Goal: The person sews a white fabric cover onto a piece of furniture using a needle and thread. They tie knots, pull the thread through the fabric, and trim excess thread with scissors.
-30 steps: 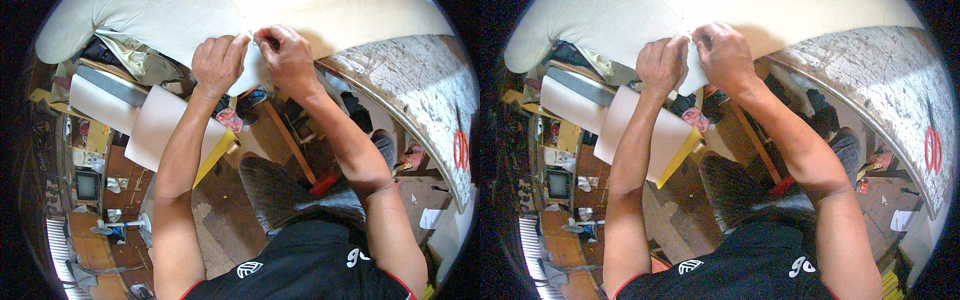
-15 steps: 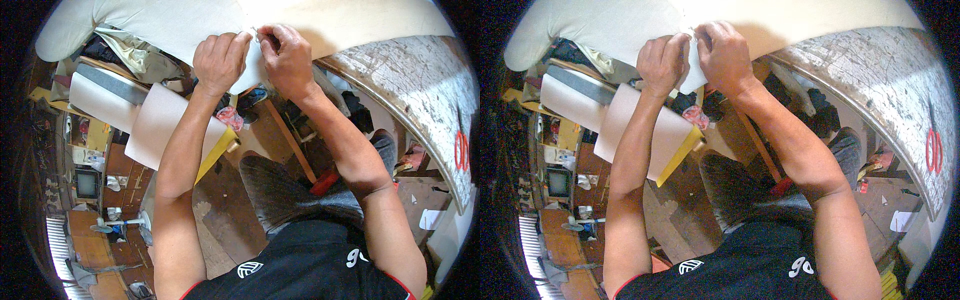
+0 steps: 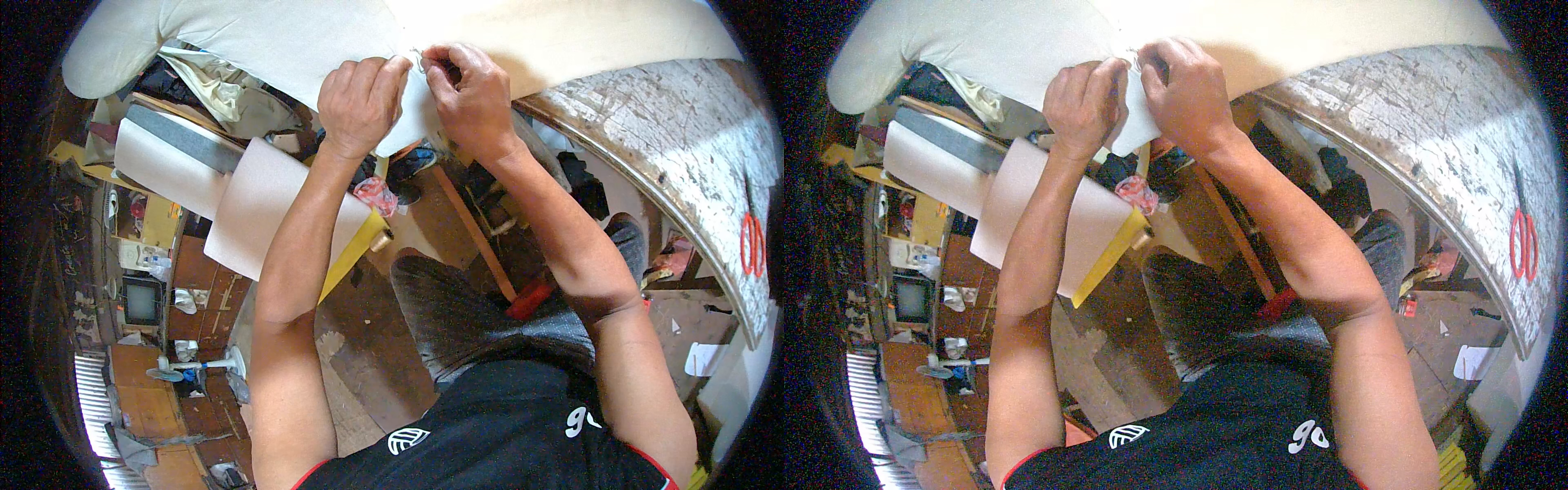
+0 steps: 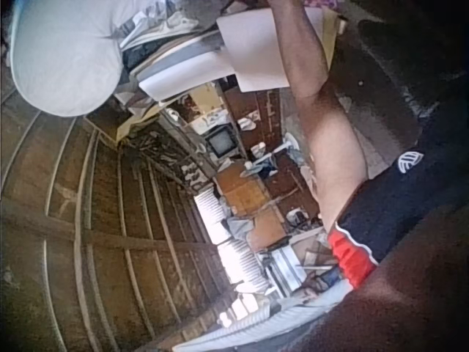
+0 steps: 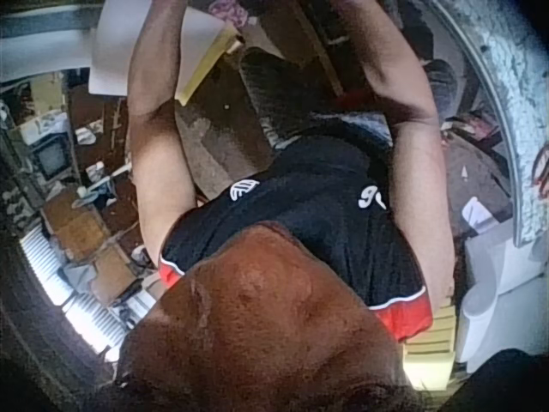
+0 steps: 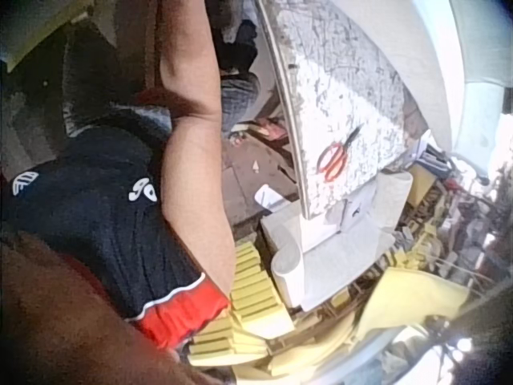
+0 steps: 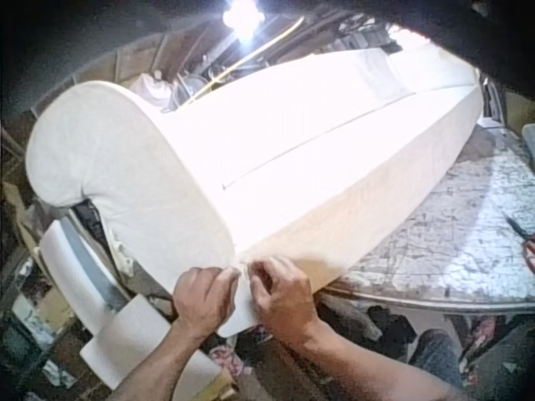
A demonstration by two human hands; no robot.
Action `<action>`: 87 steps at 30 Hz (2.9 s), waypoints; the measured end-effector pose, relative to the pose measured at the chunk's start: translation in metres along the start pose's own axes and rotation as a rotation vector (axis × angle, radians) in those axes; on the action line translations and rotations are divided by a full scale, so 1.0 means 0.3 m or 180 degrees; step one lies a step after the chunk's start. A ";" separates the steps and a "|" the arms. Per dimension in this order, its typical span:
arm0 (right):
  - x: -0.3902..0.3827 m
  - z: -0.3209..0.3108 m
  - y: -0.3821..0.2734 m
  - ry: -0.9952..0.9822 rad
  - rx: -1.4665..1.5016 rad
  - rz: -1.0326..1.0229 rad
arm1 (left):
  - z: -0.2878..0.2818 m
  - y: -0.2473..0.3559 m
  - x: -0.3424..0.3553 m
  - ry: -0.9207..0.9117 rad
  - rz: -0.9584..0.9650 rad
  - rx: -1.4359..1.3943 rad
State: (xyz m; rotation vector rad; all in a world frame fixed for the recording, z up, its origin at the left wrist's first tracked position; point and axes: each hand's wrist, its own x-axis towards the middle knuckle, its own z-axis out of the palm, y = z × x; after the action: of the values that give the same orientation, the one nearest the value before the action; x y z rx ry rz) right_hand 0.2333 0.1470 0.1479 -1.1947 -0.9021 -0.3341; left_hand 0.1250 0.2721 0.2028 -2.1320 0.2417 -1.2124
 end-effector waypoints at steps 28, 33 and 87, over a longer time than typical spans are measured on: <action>0.106 -0.076 -0.021 -0.1084 -0.0973 -0.0360 | 0.007 0.010 0.002 0.0067 0.0087 0.0004; 0.107 -0.089 0.004 -0.1168 -0.0586 -0.0397 | -0.017 0.017 -0.001 -0.0036 0.0082 -0.0058; 0.131 -0.133 -0.015 -0.1432 -0.1150 -0.0647 | -0.010 0.025 -0.049 -0.0294 -0.0179 -0.0217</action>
State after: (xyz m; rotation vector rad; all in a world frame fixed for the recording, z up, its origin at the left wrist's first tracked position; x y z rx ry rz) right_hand 0.2717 0.1181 0.1770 -1.5486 -1.4015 -0.4116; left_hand 0.1154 0.2717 0.1888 -2.2612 0.1860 -1.1486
